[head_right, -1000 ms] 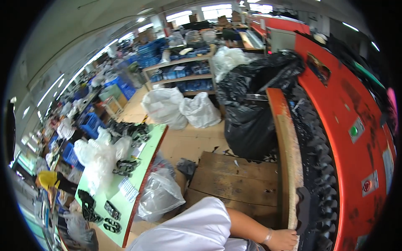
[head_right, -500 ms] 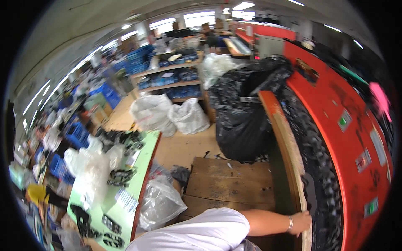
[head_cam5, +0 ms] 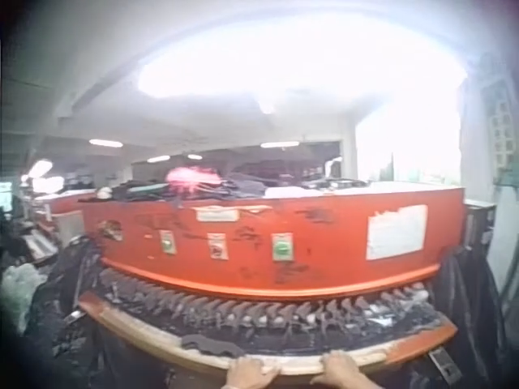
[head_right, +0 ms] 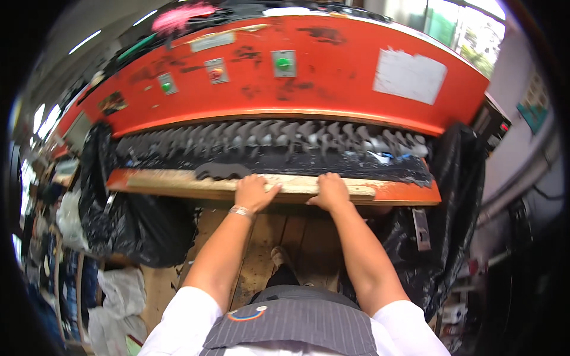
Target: Operating a hydraulic machine to die-cut shapes from material sheets.
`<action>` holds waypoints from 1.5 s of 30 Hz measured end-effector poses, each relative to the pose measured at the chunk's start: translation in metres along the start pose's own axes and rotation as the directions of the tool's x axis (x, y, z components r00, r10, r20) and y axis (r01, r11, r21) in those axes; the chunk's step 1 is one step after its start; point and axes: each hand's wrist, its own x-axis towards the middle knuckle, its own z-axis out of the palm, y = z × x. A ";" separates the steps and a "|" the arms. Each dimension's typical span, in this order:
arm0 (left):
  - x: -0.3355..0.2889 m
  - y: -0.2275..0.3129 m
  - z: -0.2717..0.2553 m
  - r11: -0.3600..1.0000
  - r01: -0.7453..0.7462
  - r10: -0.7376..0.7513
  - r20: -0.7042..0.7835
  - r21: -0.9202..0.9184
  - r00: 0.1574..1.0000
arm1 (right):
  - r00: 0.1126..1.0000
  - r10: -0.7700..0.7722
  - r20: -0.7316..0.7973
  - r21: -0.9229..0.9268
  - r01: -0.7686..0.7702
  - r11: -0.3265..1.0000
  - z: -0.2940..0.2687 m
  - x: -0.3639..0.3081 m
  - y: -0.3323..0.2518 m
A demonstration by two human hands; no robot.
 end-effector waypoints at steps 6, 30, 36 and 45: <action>0.026 -0.006 -0.010 0.999 0.045 -0.053 0.410 0.029 0.911 | 0.985 -0.094 0.142 0.069 0.085 0.994 0.003 -0.002 0.014; 0.228 0.026 0.029 0.804 -0.326 0.308 -0.120 -0.498 0.944 | 0.951 -0.222 0.214 0.915 -0.116 0.386 -0.036 0.296 0.093; 0.278 0.037 0.035 0.957 -0.108 0.189 0.293 -0.270 0.937 | 0.959 -0.278 -0.050 0.708 0.230 0.668 -0.046 0.280 0.092; 0.280 0.042 0.041 0.948 0.043 0.090 0.396 -0.315 0.914 | 0.986 -0.166 0.018 0.547 0.130 0.827 -0.038 0.212 0.081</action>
